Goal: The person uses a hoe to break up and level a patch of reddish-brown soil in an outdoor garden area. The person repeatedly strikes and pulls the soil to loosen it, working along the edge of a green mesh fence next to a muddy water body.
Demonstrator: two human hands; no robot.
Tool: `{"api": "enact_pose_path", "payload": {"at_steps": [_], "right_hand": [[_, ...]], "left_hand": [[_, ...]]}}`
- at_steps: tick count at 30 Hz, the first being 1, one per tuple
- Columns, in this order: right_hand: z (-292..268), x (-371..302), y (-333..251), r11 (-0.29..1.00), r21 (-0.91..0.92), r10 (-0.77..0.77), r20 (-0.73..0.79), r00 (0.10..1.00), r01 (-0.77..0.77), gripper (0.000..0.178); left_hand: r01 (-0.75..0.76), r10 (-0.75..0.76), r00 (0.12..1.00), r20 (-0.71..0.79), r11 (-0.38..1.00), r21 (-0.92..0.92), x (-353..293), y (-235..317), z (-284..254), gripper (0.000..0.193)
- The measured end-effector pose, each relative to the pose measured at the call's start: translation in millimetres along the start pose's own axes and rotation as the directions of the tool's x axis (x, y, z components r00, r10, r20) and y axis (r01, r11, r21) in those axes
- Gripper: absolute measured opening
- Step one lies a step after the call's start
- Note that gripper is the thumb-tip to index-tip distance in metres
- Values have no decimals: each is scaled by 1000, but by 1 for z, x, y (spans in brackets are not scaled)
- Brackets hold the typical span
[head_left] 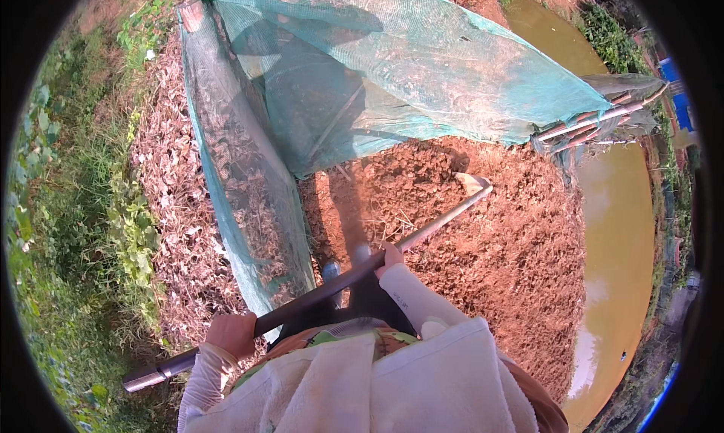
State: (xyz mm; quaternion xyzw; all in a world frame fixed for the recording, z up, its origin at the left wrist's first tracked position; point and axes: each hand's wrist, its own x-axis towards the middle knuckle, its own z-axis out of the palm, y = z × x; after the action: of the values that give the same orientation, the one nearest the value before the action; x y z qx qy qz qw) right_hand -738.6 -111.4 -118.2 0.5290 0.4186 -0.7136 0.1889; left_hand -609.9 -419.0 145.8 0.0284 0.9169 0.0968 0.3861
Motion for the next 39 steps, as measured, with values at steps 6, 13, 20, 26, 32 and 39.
{"api": "enact_pose_path", "payload": {"at_steps": [6,13,20,26,32,39], "right_hand": [[5,25,-30,995,-99,-21,-19,1000,19,19],[-29,36,-29,991,-104,80,-27,996,-82,23],[-61,37,-44,975,133,161,119,980,-177,14],[-89,13,-53,966,163,180,145,973,-203,14],[-120,16,-50,977,122,140,244,960,-174,12],[-149,-7,-54,969,129,168,273,947,-209,14]], "left_hand": [[1,4,995,-96,999,47,-5,30,-23,17],[-18,18,996,-92,1000,0,-8,48,11,21],[-49,77,987,-141,980,193,-23,89,27,18],[12,38,960,-277,984,176,-60,142,27,14],[-22,66,935,-348,991,129,-85,176,51,13],[157,-101,942,-320,975,155,-104,223,74,10]]}}
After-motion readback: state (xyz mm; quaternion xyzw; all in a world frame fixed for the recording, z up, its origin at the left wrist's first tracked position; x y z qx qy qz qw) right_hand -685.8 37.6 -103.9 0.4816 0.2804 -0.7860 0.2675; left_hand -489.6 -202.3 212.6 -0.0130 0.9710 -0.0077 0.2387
